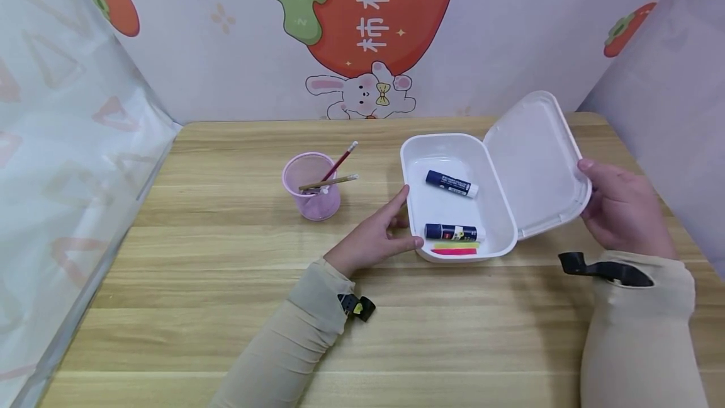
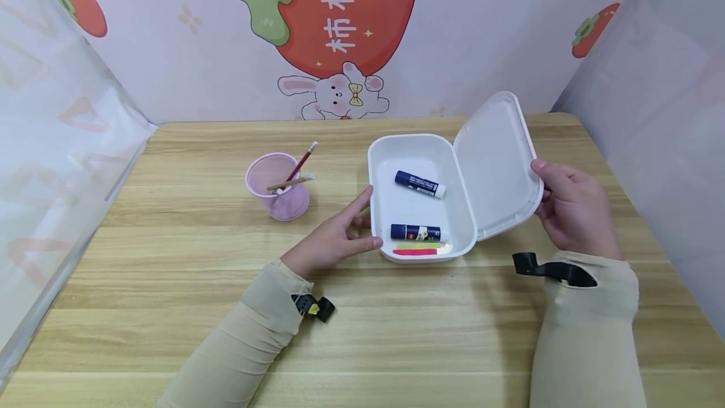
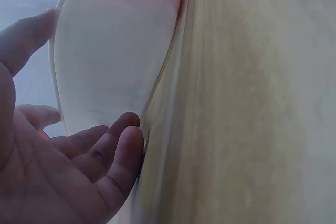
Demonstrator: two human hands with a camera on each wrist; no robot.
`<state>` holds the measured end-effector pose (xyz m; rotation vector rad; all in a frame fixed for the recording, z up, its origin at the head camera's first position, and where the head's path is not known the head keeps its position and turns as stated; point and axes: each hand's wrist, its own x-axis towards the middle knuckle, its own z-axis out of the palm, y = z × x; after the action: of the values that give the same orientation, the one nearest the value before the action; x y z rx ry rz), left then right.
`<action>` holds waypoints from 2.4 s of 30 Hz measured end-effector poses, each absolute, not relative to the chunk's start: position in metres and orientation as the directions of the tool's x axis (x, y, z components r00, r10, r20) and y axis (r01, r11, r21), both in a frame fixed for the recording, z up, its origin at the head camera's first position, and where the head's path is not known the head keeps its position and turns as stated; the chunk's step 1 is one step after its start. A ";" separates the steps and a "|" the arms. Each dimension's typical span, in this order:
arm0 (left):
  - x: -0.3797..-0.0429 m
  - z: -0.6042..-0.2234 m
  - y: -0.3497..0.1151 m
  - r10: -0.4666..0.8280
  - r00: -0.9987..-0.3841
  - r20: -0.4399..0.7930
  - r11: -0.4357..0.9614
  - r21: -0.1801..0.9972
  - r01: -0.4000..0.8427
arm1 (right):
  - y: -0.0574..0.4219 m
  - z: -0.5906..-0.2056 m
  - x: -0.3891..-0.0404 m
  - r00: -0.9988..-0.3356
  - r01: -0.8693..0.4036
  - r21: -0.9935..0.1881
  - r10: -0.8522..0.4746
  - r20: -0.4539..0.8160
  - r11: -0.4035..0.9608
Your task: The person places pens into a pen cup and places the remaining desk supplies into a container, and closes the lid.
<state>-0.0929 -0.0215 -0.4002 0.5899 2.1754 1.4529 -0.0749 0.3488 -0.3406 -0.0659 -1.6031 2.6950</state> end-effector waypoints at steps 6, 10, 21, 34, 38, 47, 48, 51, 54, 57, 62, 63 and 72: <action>-0.093 -0.398 -0.021 0.570 -0.813 -0.114 0.388 0.910 0.144 | 0.327 -0.322 -0.069 -0.981 0.083 -0.983 0.159 -0.110 -0.166; -0.092 -0.395 -0.020 0.535 -0.839 -0.105 0.460 0.869 0.184 | 0.314 -0.316 -0.067 -0.977 0.095 -0.993 0.183 -0.105 -0.063; -0.079 -0.371 -0.009 0.394 -0.907 0.146 0.264 0.928 0.264 | 0.293 -0.308 -0.065 -0.974 0.110 -0.977 0.215 -0.070 0.181; -0.091 -0.341 0.045 0.453 -0.891 -0.027 0.033 0.999 -0.013 | 0.263 -0.309 -0.062 -0.983 0.056 -0.832 0.175 0.049 0.551; -0.099 -0.335 0.059 0.443 -0.892 -0.088 0.039 0.996 -0.079 | 0.256 -0.308 -0.060 -0.989 0.040 -0.790 0.139 0.058 0.612; -0.105 -0.325 0.071 0.400 -0.908 -0.123 -0.049 0.987 -0.155 | 0.241 -0.308 -0.058 -0.989 -0.060 -0.718 0.054 0.135 0.694; -0.105 -0.325 0.071 0.394 -0.910 -0.130 -0.039 0.987 -0.158 | 0.239 -0.308 -0.058 -0.988 -0.070 -0.706 0.049 0.146 0.705; -0.105 -0.325 0.073 0.372 -0.916 -0.152 -0.006 0.986 -0.166 | 0.234 -0.310 -0.057 -0.983 -0.094 -0.667 0.037 0.179 0.739; -0.106 -0.325 0.072 0.352 -0.922 -0.162 -0.004 0.985 -0.175 | 0.229 -0.310 -0.056 -0.978 -0.104 -0.631 0.035 0.204 0.769; -0.106 -0.327 0.071 0.338 -0.928 -0.157 -0.027 0.984 -0.177 | 0.225 -0.309 -0.054 -0.978 -0.109 -0.607 0.025 0.208 0.787; -0.106 -0.329 0.069 0.333 -0.931 -0.147 -0.057 0.983 -0.176 | 0.222 -0.308 -0.053 -0.978 -0.125 -0.611 0.007 0.209 0.782; -0.106 -0.330 0.069 0.331 -0.932 -0.146 -0.058 0.983 -0.174 | 0.222 -0.309 -0.053 -0.977 -0.137 -0.611 -0.003 0.215 0.780; -0.107 -0.337 0.063 0.301 -0.942 -0.151 -0.051 0.983 -0.174 | 0.236 -0.315 -0.060 -0.972 -0.202 -0.683 -0.059 0.227 0.702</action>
<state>-0.1070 0.0632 -0.3372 0.1351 1.9070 2.0619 -0.0597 0.2357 -0.3154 0.2103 -2.7219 1.1260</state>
